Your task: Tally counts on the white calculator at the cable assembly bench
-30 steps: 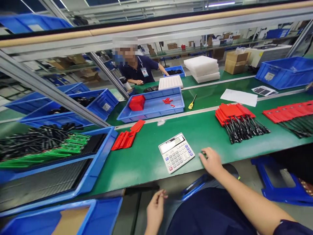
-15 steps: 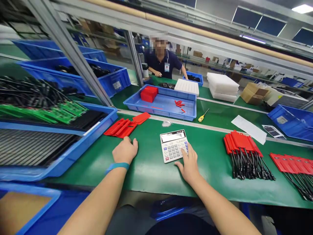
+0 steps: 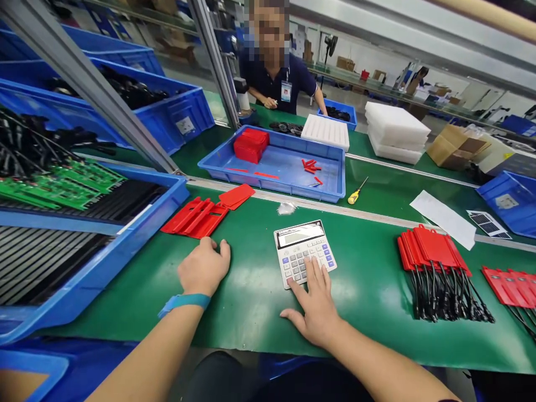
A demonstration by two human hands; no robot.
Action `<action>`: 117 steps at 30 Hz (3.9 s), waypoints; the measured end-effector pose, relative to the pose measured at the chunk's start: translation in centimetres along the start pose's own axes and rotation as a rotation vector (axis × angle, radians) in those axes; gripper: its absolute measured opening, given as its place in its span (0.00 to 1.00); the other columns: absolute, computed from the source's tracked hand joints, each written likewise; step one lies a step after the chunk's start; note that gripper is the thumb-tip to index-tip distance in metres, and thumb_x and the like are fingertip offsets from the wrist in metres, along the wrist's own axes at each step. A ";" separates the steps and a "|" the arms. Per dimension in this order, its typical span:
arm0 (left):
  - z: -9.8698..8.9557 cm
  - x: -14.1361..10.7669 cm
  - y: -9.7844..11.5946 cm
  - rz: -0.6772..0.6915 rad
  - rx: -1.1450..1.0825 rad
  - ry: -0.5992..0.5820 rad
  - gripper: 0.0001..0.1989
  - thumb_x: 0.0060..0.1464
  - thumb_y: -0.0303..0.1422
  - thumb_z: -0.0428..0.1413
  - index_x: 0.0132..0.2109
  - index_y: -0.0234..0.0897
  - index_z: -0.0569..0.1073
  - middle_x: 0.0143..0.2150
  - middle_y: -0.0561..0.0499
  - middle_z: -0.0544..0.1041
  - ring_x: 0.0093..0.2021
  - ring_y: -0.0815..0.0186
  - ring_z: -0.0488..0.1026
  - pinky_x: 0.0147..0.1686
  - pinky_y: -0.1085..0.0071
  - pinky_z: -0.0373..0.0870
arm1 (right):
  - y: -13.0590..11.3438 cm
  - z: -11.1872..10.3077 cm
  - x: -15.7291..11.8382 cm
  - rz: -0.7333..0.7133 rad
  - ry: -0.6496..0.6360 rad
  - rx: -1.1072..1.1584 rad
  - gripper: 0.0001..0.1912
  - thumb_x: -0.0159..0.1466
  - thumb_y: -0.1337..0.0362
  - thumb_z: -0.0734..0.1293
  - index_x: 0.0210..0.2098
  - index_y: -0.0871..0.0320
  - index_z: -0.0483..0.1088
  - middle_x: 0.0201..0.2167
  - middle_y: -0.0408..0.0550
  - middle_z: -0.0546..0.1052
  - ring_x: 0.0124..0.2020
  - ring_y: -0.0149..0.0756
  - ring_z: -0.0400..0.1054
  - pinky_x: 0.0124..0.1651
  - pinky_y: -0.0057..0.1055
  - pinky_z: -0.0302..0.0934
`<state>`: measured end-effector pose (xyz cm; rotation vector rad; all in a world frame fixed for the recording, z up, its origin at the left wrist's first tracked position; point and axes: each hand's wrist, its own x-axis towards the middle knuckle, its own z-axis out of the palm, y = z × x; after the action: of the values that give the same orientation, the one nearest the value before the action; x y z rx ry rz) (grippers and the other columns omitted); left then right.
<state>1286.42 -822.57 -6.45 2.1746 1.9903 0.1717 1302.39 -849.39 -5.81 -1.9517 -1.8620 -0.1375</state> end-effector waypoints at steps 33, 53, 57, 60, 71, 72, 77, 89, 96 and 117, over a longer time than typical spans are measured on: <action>-0.7 -0.2 0.9 -0.034 -0.008 -0.060 0.19 0.68 0.46 0.39 0.45 0.40 0.69 0.46 0.39 0.81 0.49 0.46 0.79 0.43 0.57 0.70 | 16.7 -1.1 -0.8 0.714 0.307 0.492 0.24 0.68 0.41 0.66 0.34 0.56 0.76 0.27 0.47 0.78 0.29 0.38 0.70 0.34 0.34 0.62; -0.8 -0.3 0.9 -0.046 -0.011 -0.068 0.19 0.67 0.46 0.40 0.44 0.40 0.69 0.46 0.38 0.81 0.48 0.46 0.79 0.43 0.57 0.70 | 16.7 -1.2 -0.9 0.716 0.304 0.501 0.24 0.68 0.42 0.66 0.35 0.56 0.76 0.28 0.47 0.78 0.30 0.39 0.71 0.35 0.34 0.62; -0.9 -0.3 1.0 -0.049 -0.008 -0.077 0.19 0.68 0.46 0.39 0.45 0.40 0.69 0.46 0.38 0.81 0.49 0.46 0.79 0.43 0.57 0.70 | 16.5 -1.3 -0.8 0.719 0.310 0.500 0.24 0.68 0.41 0.66 0.34 0.56 0.76 0.28 0.47 0.78 0.30 0.39 0.71 0.34 0.34 0.62; -1.0 -0.4 1.0 -0.048 -0.010 -0.079 0.19 0.68 0.47 0.39 0.45 0.40 0.69 0.47 0.38 0.81 0.49 0.46 0.79 0.44 0.57 0.70 | 16.5 -1.4 -0.8 0.720 0.307 0.494 0.24 0.68 0.41 0.66 0.35 0.56 0.77 0.28 0.47 0.79 0.29 0.39 0.70 0.33 0.33 0.61; -1.0 -0.5 1.0 -0.054 -0.019 -0.067 0.20 0.67 0.47 0.40 0.45 0.40 0.70 0.46 0.38 0.81 0.49 0.46 0.79 0.44 0.57 0.70 | 16.4 -1.5 -0.7 0.702 0.322 0.492 0.25 0.67 0.40 0.66 0.34 0.56 0.76 0.27 0.48 0.78 0.29 0.39 0.70 0.33 0.34 0.63; -1.0 -0.5 1.1 -0.054 -0.021 -0.059 0.20 0.67 0.47 0.40 0.45 0.40 0.70 0.46 0.37 0.81 0.49 0.45 0.79 0.44 0.56 0.70 | 16.3 -1.5 -0.6 0.704 0.323 0.491 0.25 0.67 0.40 0.66 0.34 0.56 0.76 0.27 0.48 0.78 0.29 0.39 0.70 0.34 0.34 0.63; -0.9 -0.8 1.5 -0.064 -0.012 -0.037 0.20 0.66 0.47 0.42 0.47 0.39 0.71 0.45 0.36 0.81 0.48 0.44 0.79 0.43 0.56 0.71 | 16.4 -1.6 -0.5 0.742 0.310 0.473 0.24 0.66 0.41 0.66 0.33 0.57 0.76 0.27 0.49 0.79 0.29 0.39 0.70 0.35 0.35 0.64; -0.4 -0.7 1.4 -0.082 0.020 -0.030 0.21 0.65 0.48 0.42 0.47 0.39 0.72 0.44 0.35 0.81 0.48 0.43 0.79 0.44 0.55 0.72 | 12.4 -2.3 -0.2 0.466 0.385 0.293 0.13 0.71 0.55 0.65 0.41 0.56 0.76 0.40 0.52 0.79 0.41 0.42 0.73 0.46 0.40 0.69; -0.7 -0.8 1.6 -0.082 0.026 -0.033 0.21 0.65 0.47 0.42 0.48 0.38 0.72 0.44 0.35 0.81 0.48 0.43 0.79 0.43 0.55 0.72 | 3.6 -2.4 0.5 0.107 0.149 0.136 0.14 0.71 0.57 0.67 0.51 0.58 0.75 0.62 0.64 0.70 0.62 0.56 0.65 0.59 0.56 0.65; 0.3 0.2 1.5 -0.123 0.074 -0.008 0.17 0.60 0.49 0.45 0.41 0.42 0.69 0.40 0.39 0.81 0.46 0.40 0.79 0.43 0.52 0.74 | -1.1 -3.2 3.7 0.336 -0.706 0.191 0.36 0.76 0.51 0.61 0.75 0.65 0.53 0.42 0.56 0.83 0.41 0.56 0.80 0.42 0.51 0.74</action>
<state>1287.96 -822.50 -6.48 2.0836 2.1497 0.0727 1302.35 -847.16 -1.35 -2.3100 -1.7834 0.9018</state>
